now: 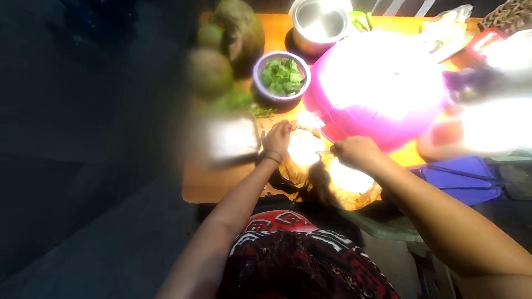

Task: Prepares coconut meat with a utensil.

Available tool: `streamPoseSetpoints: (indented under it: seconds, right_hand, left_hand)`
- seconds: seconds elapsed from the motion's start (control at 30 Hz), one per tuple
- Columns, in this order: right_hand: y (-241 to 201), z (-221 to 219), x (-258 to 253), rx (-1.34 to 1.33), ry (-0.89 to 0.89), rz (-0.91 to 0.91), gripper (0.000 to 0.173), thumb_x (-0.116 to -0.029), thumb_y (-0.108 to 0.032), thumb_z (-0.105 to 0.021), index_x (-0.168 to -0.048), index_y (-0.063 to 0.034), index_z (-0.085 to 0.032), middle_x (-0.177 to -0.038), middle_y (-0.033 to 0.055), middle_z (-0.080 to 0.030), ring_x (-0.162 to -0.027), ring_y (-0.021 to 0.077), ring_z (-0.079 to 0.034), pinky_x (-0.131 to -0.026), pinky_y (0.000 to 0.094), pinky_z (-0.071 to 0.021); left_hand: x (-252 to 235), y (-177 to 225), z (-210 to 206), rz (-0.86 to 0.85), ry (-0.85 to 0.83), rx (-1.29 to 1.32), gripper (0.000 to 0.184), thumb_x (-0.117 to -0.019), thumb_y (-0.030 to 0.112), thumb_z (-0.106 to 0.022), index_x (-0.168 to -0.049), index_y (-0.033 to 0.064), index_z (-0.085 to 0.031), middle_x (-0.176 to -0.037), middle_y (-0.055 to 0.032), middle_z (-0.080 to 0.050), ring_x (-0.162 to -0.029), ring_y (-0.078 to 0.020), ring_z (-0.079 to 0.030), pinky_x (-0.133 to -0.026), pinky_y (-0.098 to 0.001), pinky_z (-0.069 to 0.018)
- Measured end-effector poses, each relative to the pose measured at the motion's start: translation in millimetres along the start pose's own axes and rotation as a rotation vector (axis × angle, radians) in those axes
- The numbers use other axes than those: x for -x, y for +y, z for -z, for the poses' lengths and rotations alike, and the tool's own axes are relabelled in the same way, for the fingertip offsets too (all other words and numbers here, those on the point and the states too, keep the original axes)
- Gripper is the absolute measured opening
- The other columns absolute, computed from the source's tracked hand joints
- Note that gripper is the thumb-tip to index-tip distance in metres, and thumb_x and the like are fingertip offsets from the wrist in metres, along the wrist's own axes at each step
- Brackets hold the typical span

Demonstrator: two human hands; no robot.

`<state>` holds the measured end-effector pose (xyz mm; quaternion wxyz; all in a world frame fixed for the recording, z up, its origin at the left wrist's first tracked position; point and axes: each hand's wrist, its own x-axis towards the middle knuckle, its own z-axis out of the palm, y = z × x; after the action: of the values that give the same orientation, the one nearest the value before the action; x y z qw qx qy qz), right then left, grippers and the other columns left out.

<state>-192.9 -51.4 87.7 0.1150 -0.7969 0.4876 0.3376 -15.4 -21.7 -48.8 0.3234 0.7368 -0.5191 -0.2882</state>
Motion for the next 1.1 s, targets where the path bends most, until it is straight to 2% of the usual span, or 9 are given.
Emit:
streamPoseSetpoints:
  seconds: [0.17,0.27,0.37,0.47,0.53,0.63,0.7,0.9,1.1]
  right_hand:
    - [1,-11,-21,-0.059,0.126,0.033,0.027,-0.1073,-0.014,-0.051,-0.101,0.0011,-0.073,-0.100,0.0253,-0.072,-0.102,0.0466,-0.069,-0.081,0.0630,-0.0522]
    - [4,-14,-15,-0.090,0.056,-0.006,0.026,-0.1071,-0.013,-0.051,-0.110,-0.0021,-0.074,-0.107,0.0246,-0.072,-0.107,0.0464,-0.068,-0.085,0.0646,-0.0516]
    - [-2,-1,-5,-0.035,-0.011,-0.021,0.022,-0.1055,-0.014,-0.054,-0.107,-0.0026,-0.073,-0.107,0.0232,-0.072,-0.108,0.0442,-0.068,-0.084,0.0633,-0.0520]
    - [0,-4,-18,-0.056,0.127,0.027,0.028,-0.1073,-0.015,-0.051,-0.102,0.0013,-0.073,-0.100,0.0259,-0.072,-0.102,0.0464,-0.069,-0.080,0.0637,-0.0521]
    - [3,-12,-25,-0.068,0.149,0.026,0.029,-0.1079,-0.016,-0.050,-0.103,0.0019,-0.073,-0.101,0.0263,-0.072,-0.103,0.0465,-0.069,-0.082,0.0638,-0.0523]
    - [2,-11,-13,-0.058,0.051,-0.021,0.026,-0.1074,-0.013,-0.050,-0.109,-0.0001,-0.073,-0.106,0.0253,-0.071,-0.108,0.0459,-0.068,-0.085,0.0632,-0.0518]
    - [-5,0,-5,-0.015,-0.015,-0.054,0.023,-0.1060,-0.012,-0.051,-0.106,-0.0001,-0.072,-0.107,0.0246,-0.071,-0.108,0.0451,-0.067,-0.084,0.0625,-0.0521]
    - [-2,-3,-24,-0.041,0.115,-0.012,0.028,-0.1077,-0.015,-0.050,-0.106,0.0004,-0.073,-0.105,0.0258,-0.072,-0.106,0.0460,-0.068,-0.083,0.0635,-0.0523]
    - [-4,6,-11,-0.013,0.011,-0.048,0.022,-0.1056,-0.014,-0.054,-0.104,-0.0017,-0.073,-0.105,0.0231,-0.072,-0.107,0.0442,-0.068,-0.083,0.0624,-0.0522]
  left_hand:
    - [-3,1,-1,0.010,0.005,0.016,0.037,-0.1105,0.029,-0.044,-0.140,0.0174,-0.062,-0.139,-0.0057,-0.064,-0.130,-0.0256,-0.059,-0.117,-0.0623,-0.0282]
    - [-6,5,3,0.026,-0.012,0.004,0.038,-0.1108,0.031,-0.043,-0.141,0.0181,-0.062,-0.140,-0.0052,-0.064,-0.130,-0.0251,-0.060,-0.116,-0.0622,-0.0298]
    - [-7,8,5,0.050,-0.050,-0.003,0.038,-0.1111,0.030,-0.042,-0.142,0.0187,-0.060,-0.141,-0.0061,-0.063,-0.130,-0.0267,-0.059,-0.116,-0.0612,-0.0300]
    - [-8,8,4,0.041,-0.035,-0.004,0.037,-0.1106,0.028,-0.044,-0.142,0.0176,-0.061,-0.139,-0.0077,-0.064,-0.129,-0.0284,-0.059,-0.115,-0.0628,-0.0302]
    - [-8,9,6,0.053,-0.044,-0.012,0.037,-0.1110,0.030,-0.043,-0.142,0.0192,-0.060,-0.140,-0.0064,-0.063,-0.129,-0.0273,-0.059,-0.115,-0.0624,-0.0303]
    - [-10,14,10,0.086,-0.074,0.004,0.038,-0.1113,0.030,-0.042,-0.142,0.0193,-0.060,-0.141,-0.0066,-0.063,-0.130,-0.0281,-0.059,-0.115,-0.0614,-0.0309]
    - [-10,15,9,0.089,-0.083,0.010,0.038,-0.1113,0.031,-0.042,-0.142,0.0186,-0.060,-0.141,-0.0069,-0.062,-0.129,-0.0281,-0.059,-0.115,-0.0615,-0.0321]
    - [-8,10,6,0.056,-0.049,-0.002,0.038,-0.1110,0.031,-0.043,-0.141,0.0180,-0.061,-0.139,-0.0069,-0.064,-0.127,-0.0285,-0.061,-0.114,-0.0619,-0.0328]
    - [-12,14,8,0.092,-0.092,0.007,0.038,-0.1112,0.030,-0.042,-0.143,0.0202,-0.060,-0.142,-0.0054,-0.062,-0.131,-0.0267,-0.058,-0.116,-0.0611,-0.0304]
